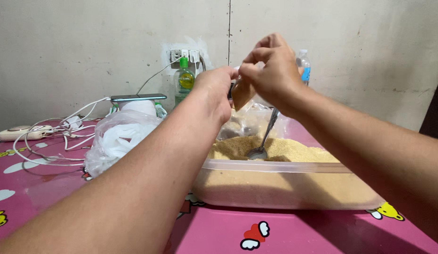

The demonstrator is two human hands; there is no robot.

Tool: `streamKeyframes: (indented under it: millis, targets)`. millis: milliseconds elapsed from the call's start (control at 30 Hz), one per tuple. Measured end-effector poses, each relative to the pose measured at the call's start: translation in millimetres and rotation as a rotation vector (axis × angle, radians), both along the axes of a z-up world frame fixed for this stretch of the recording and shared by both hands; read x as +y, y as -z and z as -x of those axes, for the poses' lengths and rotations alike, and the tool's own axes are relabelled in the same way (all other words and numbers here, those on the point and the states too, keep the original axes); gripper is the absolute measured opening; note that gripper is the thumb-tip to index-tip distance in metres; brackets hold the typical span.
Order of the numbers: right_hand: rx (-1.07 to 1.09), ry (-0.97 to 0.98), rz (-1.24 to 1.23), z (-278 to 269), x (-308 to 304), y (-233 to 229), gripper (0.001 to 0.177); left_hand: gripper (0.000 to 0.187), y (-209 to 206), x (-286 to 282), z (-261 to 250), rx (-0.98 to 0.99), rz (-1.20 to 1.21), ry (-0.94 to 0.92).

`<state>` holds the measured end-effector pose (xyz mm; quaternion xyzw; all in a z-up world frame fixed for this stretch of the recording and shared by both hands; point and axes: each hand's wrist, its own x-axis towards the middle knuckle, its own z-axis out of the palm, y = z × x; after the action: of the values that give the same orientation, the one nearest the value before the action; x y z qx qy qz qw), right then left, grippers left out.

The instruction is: The person scoops a yellow granular powder from a large clear plastic container using a metal spoon and transfers it into small clear plastic bags. The person then ties each filled bag and places it on the table. The process is repeated multiple times.

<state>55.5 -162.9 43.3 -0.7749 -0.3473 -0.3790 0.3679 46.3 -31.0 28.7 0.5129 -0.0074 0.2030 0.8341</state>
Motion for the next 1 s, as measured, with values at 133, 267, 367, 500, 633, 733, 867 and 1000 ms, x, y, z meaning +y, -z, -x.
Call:
streamKeyframes:
  millis: [133,267,367,500,633,733,867,1000]
  targets:
    - [0.333,-0.151,-0.108,7,0,-8,0.017,0.012,-1,4,8,-0.043,0.112,0.056]
    - [0.424,-0.124,-0.075,24,1,-5,0.015,0.009,-5,5,11,0.025,0.079,-0.015]
    - [0.645,-0.122,-0.193,33,0,-4,0.011,0.015,1,4,12,0.001,0.122,0.01]
    - [0.659,-0.07,-0.079,28,-5,-8,0.02,0.017,10,3,20,-0.088,-0.29,-0.171]
    - [0.691,-0.146,-0.078,13,-4,-9,0.016,0.014,11,-5,27,-0.126,-0.481,-0.337]
    - [0.667,-0.233,-0.094,6,1,-4,0.018,0.016,11,-13,30,-0.026,-0.746,-0.527]
    - [0.541,-0.155,-0.118,6,4,7,0.022,0.038,4,-16,33,0.198,-0.951,-0.475]
    - [0.321,-0.124,-0.134,1,-1,7,0.015,0.028,1,-5,40,0.17,-0.649,-0.245]
